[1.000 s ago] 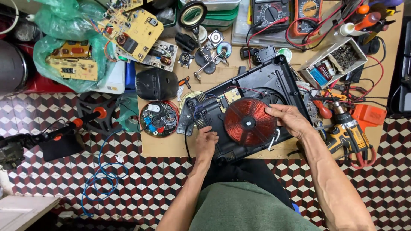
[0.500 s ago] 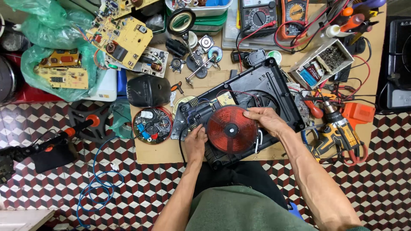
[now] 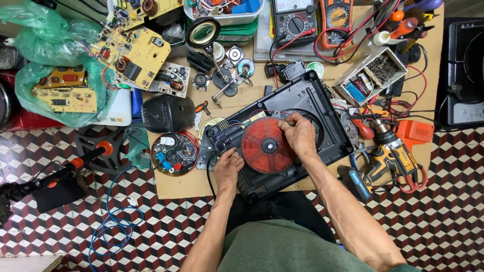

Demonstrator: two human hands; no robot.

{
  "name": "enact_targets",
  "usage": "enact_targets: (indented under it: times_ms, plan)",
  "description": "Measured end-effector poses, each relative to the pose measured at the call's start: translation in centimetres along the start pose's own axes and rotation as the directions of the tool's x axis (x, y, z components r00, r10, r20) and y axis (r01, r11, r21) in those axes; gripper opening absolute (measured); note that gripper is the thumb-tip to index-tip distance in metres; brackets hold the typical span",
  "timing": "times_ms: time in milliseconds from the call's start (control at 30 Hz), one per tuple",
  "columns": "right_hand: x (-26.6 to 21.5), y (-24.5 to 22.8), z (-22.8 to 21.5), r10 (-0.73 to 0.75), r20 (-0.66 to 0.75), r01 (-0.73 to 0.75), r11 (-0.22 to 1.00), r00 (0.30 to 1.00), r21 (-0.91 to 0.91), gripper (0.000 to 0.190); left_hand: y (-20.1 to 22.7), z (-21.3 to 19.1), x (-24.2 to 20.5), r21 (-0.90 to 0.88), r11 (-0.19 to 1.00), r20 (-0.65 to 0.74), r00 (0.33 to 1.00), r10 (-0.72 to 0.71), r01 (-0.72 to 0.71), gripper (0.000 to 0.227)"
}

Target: Disassembling and inspecting the internal components of an induction cooktop on a repair workbench.

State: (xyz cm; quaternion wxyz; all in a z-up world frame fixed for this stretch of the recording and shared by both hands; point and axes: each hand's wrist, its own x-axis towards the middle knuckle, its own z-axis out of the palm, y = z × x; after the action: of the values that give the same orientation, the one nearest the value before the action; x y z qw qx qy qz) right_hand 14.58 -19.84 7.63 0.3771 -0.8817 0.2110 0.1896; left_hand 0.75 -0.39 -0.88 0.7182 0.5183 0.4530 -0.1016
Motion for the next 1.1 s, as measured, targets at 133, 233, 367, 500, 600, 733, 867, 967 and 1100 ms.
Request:
enact_targets:
  times_ms: [133, 233, 367, 500, 600, 733, 867, 967, 1100]
  plan:
    - [0.2, 1.1, 0.8, -0.246, -0.096, 0.232, 0.963, 0.965, -0.135, 0.03, -0.9, -0.6, 0.5, -0.018, 1.0, -0.016, 1.0, -0.007, 0.007, 0.034]
    - [-0.4, 0.8, 0.7, -0.259, -0.066, 0.243, 0.952, 0.964, -0.187, 0.027, -1.2, -1.2, 0.9, -0.038, 0.999, -0.011, 1.0, -0.019, 0.018, 0.033]
    - [-0.9, 2.5, 0.0, -0.39, -0.08, 0.382, 0.918, 0.917, -0.103, 0.028, -0.4, -1.1, 0.2, 0.005, 0.999, 0.013, 0.999, -0.032, 0.032, 0.033]
    - [-4.1, 1.0, -4.1, -0.242, -0.128, 0.256, 0.961, 0.962, 0.107, 0.03, -0.7, -1.5, 0.8, -0.002, 0.999, 0.049, 0.998, -0.047, 0.047, 0.034]
    - [-5.7, 5.0, -5.9, -0.24, -0.272, 0.292, 0.941, 0.932, 0.171, 0.027, -0.9, -1.9, 0.9, 0.022, 0.998, 0.081, 0.995, -0.054, 0.053, 0.034]
    - [-7.9, 10.2, -5.7, 0.007, -0.265, 0.087, 0.936, 0.964, 0.341, 0.027, -0.5, -2.0, 1.4, 0.045, 0.998, 0.109, 0.993, -0.05, 0.045, 0.034]
    - [-10.7, 13.2, -2.9, 0.181, -0.065, -0.114, 0.817, 0.981, 0.566, 0.023, 0.1, -2.1, 1.3, 0.064, 0.998, 0.146, 0.989, -0.02, 0.011, 0.035]
    - [-11.0, 16.5, 1.0, 0.247, 0.02, -0.198, 0.723, 0.969, 0.662, 0.021, 0.5, -2.2, 1.4, 0.1, 0.995, 0.177, 0.984, -0.013, -0.005, 0.036]
    - [-11.1, 16.7, 3.3, 0.301, 0.013, -0.21, 0.633, 0.954, 0.745, 0.021, 0.6, -2.5, 2.0, 0.12, 0.993, 0.218, 0.976, -0.02, -0.006, 0.038]
